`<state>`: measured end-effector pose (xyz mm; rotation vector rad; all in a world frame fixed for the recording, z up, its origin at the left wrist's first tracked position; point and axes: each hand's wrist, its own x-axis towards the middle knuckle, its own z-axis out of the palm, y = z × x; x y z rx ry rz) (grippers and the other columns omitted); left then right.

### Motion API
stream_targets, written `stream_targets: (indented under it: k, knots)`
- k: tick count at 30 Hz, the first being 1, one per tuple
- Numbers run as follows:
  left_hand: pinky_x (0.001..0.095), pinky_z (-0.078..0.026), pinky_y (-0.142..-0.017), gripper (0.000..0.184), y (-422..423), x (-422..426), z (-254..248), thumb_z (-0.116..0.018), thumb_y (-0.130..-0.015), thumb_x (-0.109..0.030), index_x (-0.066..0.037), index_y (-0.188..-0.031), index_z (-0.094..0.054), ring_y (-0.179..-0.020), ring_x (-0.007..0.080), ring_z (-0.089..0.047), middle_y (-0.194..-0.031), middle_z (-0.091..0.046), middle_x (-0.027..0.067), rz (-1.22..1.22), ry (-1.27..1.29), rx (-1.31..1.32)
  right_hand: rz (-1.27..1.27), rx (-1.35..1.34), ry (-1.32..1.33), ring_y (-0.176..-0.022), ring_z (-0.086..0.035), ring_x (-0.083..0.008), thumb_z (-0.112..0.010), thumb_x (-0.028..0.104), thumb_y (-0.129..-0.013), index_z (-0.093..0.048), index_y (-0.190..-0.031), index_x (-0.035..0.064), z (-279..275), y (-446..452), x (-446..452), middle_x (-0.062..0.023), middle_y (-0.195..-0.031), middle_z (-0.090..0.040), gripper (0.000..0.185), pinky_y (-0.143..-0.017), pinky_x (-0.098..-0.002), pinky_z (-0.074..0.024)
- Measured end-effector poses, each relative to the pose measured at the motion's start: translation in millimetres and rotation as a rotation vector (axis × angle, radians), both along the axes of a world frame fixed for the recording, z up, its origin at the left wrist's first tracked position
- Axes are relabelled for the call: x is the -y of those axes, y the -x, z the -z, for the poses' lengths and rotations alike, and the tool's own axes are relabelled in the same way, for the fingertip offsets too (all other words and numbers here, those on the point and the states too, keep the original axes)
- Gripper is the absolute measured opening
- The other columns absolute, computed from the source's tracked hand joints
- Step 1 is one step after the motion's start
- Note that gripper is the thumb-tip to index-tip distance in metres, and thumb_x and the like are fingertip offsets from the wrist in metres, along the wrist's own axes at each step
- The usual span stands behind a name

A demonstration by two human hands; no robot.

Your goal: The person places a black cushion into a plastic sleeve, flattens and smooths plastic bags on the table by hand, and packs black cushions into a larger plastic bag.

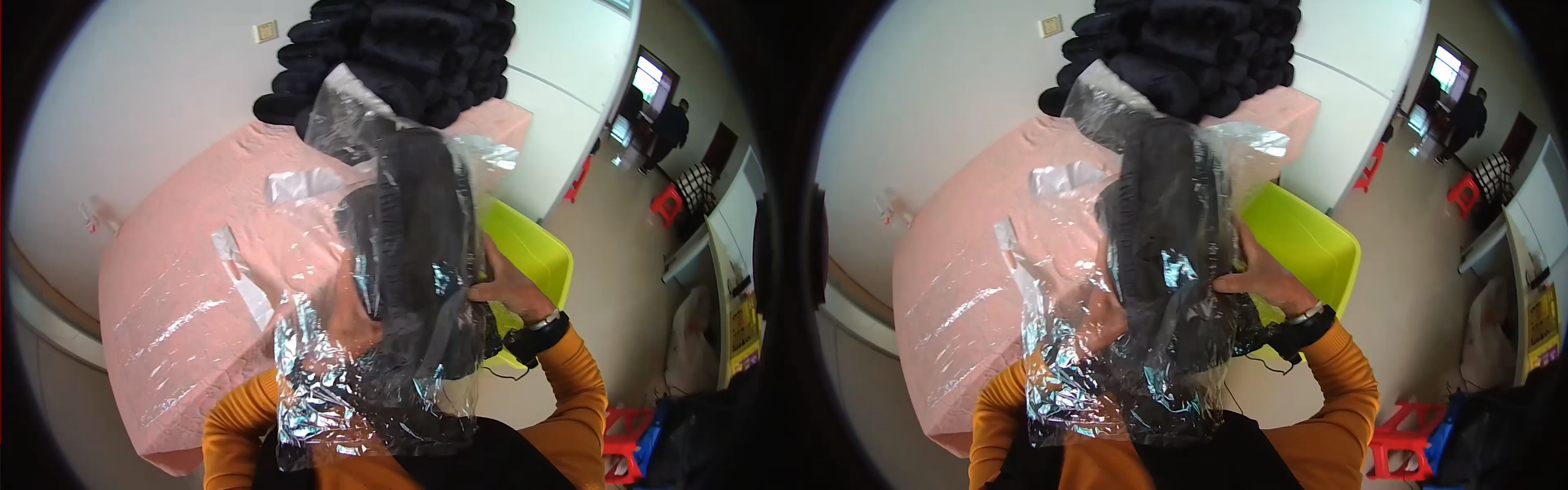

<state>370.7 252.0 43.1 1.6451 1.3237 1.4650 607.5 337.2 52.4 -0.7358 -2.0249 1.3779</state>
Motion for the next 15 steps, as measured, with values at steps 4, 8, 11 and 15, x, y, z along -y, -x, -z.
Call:
stream_targets:
  k: [4,8,11,15]
  knots:
    - [0.0380,-0.025,-0.113,0.115,-28.8,6.0,38.9,-0.083,-0.062,-0.013,0.000,-0.149,-0.010,-0.135,0.0331,-0.033,-0.146,-0.032,0.0211,0.195,-0.005,-0.024,0.168,-0.110,0.118,-0.132,-0.038,-0.0221,-0.080,0.020,-0.065,-0.019,-0.150,0.0006,10.7,-61.3,30.0,-0.0099,-0.145,-0.038,0.106,-0.112,-0.0328,-0.0270]
    - [0.0381,-0.019,-0.116,0.115,-74.1,-34.2,72.3,-0.082,-0.061,-0.011,0.000,-0.150,-0.010,-0.141,0.0354,-0.026,-0.150,-0.027,0.0229,0.306,0.037,-0.028,0.425,-0.221,0.475,-0.132,-0.040,-0.0228,-0.075,0.020,-0.063,-0.022,-0.150,0.0037,44.7,-120.8,60.3,-0.0069,-0.143,-0.042,0.103,-0.111,-0.0336,-0.0288]
    - [0.0392,-0.022,-0.116,0.101,-100.6,-59.5,105.7,-0.077,-0.073,-0.021,-0.001,-0.150,-0.013,-0.140,0.0334,-0.026,-0.149,-0.027,0.0230,0.421,-0.128,-0.175,0.572,-0.218,0.555,-0.132,-0.040,-0.0224,-0.075,0.022,-0.063,-0.023,-0.150,0.0043,84.0,-154.9,67.4,-0.0076,-0.143,-0.043,0.103,-0.111,-0.0345,-0.0287]
    - [0.0414,-0.018,-0.117,0.103,-122.7,-97.0,95.8,-0.077,-0.076,-0.024,-0.005,-0.151,-0.009,-0.144,0.0374,-0.017,-0.154,-0.017,0.0209,0.599,0.264,-0.327,0.611,-0.264,0.588,-0.133,-0.039,-0.0227,-0.074,0.025,-0.064,-0.022,-0.150,0.0051,143.1,-187.4,49.2,-0.0082,-0.145,-0.041,0.102,-0.113,-0.0333,-0.0258]
